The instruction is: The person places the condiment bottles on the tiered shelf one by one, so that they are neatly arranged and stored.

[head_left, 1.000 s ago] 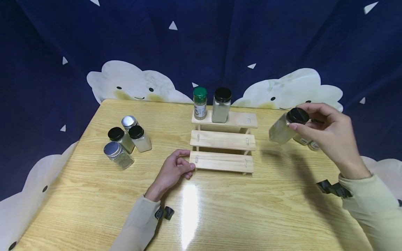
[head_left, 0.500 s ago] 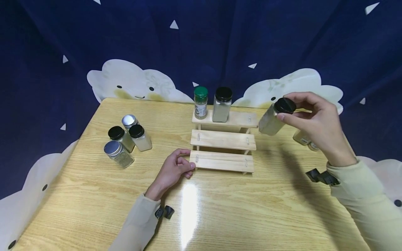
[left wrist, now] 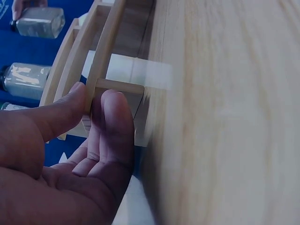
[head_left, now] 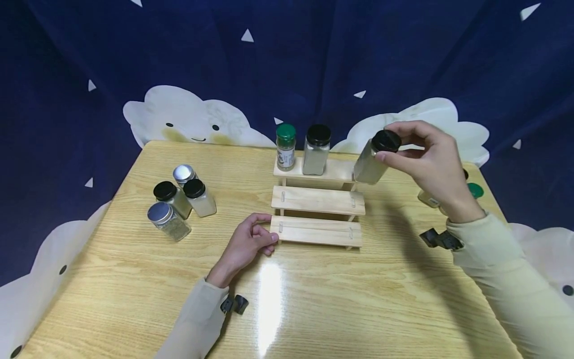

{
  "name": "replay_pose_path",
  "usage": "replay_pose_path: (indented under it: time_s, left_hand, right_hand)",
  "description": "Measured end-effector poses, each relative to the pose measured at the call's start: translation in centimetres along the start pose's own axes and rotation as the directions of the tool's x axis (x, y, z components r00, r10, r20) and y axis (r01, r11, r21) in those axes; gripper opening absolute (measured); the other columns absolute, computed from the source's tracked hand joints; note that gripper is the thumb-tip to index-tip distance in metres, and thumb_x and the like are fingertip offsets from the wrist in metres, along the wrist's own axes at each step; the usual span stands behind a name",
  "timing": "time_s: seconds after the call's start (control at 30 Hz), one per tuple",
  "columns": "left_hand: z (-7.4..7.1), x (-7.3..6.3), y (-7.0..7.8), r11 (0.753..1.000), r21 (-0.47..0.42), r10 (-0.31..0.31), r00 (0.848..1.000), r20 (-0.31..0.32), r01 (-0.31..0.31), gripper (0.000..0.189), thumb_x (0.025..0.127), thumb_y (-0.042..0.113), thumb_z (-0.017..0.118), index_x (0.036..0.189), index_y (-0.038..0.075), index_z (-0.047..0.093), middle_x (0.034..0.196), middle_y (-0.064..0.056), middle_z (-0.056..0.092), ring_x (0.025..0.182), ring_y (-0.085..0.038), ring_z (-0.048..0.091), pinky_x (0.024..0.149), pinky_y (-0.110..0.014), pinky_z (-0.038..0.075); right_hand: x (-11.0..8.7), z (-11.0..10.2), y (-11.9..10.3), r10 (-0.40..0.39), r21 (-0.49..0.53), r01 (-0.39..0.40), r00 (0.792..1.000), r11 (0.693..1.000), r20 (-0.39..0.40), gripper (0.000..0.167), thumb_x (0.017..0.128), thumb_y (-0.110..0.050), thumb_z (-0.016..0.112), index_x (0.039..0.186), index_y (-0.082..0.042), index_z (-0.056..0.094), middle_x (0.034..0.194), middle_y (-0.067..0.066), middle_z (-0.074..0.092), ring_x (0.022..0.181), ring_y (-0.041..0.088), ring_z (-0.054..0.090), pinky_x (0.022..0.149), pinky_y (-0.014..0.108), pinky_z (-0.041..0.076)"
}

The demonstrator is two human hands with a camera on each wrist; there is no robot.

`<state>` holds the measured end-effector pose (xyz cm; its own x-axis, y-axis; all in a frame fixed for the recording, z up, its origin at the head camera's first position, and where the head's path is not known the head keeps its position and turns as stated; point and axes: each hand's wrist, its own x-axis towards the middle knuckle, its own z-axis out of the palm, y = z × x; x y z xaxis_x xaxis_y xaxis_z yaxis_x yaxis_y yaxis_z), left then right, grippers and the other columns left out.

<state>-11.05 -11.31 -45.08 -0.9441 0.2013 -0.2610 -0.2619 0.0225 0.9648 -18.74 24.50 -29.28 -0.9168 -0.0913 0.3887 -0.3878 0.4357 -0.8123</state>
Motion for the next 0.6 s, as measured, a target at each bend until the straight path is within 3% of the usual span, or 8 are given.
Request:
replay_pose_path:
  time_s: [0.6]
  left_hand:
    - [0.0, 0.0, -0.1, 1.000, -0.006, 0.015, 1.000, 0.010, -0.014, 0.048, 0.102, -0.012, 0.069, 0.146, -0.013, 0.048, 0.084, -0.009, 0.068, 0.070, -0.016, 0.068, 0.067, -0.025, 0.063]
  right_hand:
    - [2.0, 2.9, -0.2, -0.009, 0.015, 0.009, 0.999, 1.000, 0.044, 0.048, 0.086, -0.004, 0.093, 0.131, -0.007, 0.077, 0.118, 0.001, 0.072, 0.102, 0.016, 0.067, 0.082, 0.015, 0.058]
